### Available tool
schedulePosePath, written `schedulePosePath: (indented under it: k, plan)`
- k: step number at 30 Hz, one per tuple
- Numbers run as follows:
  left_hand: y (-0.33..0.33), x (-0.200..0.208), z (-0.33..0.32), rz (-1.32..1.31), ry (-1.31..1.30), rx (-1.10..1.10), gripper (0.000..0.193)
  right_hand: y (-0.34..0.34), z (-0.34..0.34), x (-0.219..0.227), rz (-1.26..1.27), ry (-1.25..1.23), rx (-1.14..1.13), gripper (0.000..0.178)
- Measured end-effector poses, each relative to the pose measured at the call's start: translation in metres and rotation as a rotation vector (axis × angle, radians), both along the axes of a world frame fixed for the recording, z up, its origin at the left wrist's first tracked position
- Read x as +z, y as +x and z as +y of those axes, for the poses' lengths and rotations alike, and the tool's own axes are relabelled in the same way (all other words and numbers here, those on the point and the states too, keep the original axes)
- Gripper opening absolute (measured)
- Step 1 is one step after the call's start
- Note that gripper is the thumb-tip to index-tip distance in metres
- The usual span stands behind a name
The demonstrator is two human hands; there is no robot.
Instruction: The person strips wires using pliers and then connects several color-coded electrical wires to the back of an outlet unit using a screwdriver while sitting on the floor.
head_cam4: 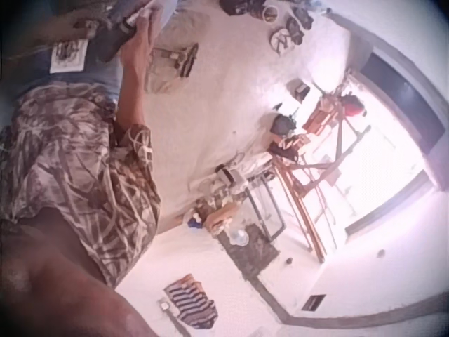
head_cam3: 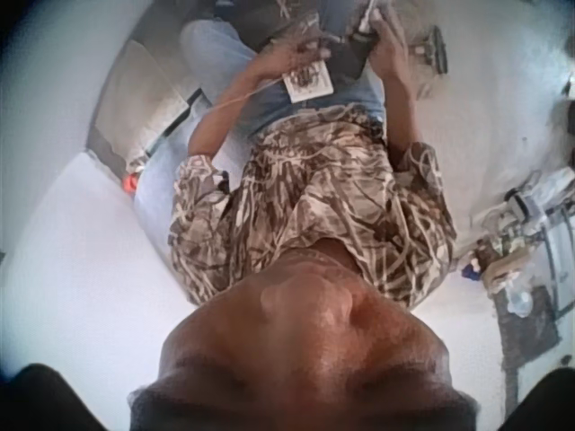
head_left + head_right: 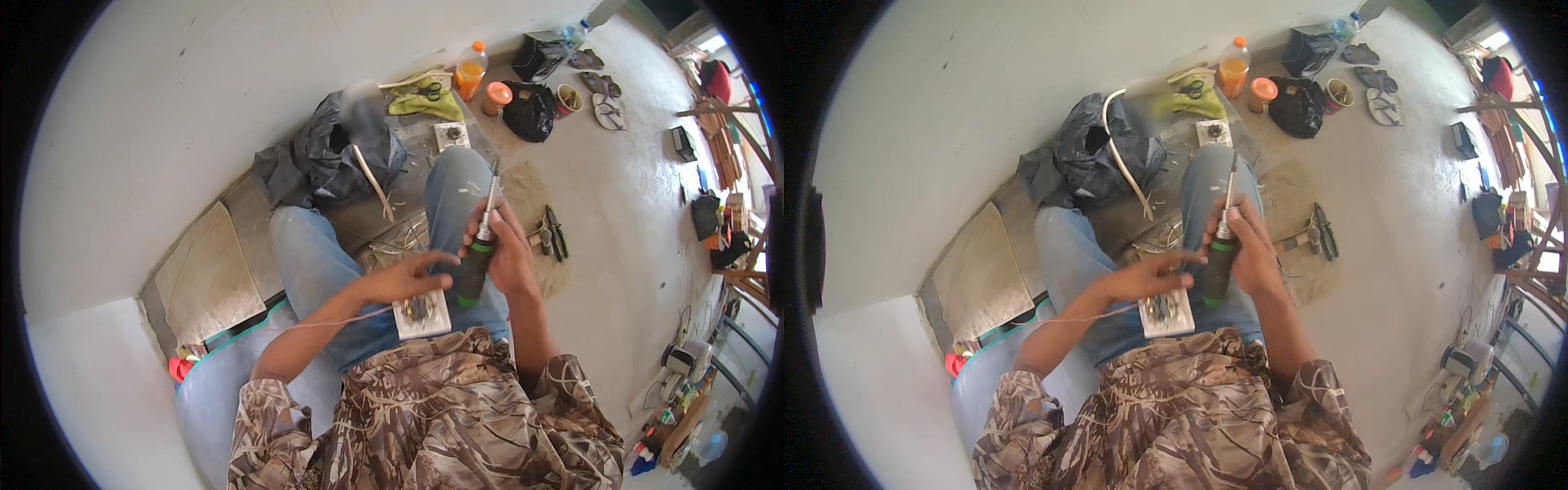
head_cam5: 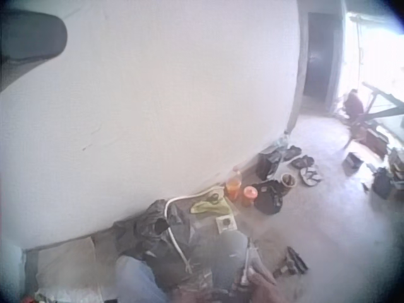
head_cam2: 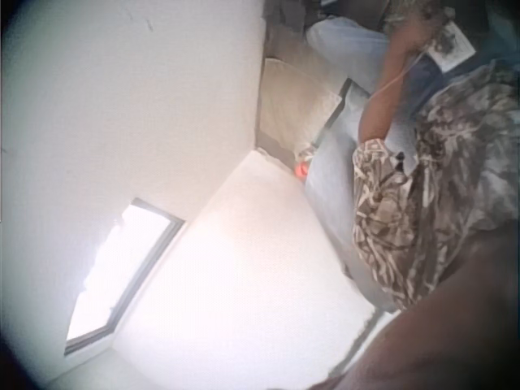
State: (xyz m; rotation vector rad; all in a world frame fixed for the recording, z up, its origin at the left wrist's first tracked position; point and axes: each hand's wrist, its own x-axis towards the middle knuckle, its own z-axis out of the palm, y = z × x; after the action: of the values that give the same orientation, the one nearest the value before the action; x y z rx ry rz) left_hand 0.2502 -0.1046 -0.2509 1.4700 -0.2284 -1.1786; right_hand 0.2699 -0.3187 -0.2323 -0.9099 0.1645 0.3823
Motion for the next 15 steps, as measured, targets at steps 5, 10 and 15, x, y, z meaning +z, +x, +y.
schedulePosePath:
  k: [5,10,15]
  plan:
    - [-0.025,-0.029,-0.018,0.077,-0.024,-0.371,0.071,-0.001,0.012,-0.006,0.137,0.154,0.002,0.027]
    - [-0.026,-0.001,-0.022,0.118,-0.082,-0.408,0.062,-0.001,0.013,0.005,0.204,0.247,-0.029,0.025]
    - [-0.053,0.002,-0.025,0.164,-0.382,-0.096,0.058,-0.002,0.006,-0.009,0.177,0.459,0.028,0.025]
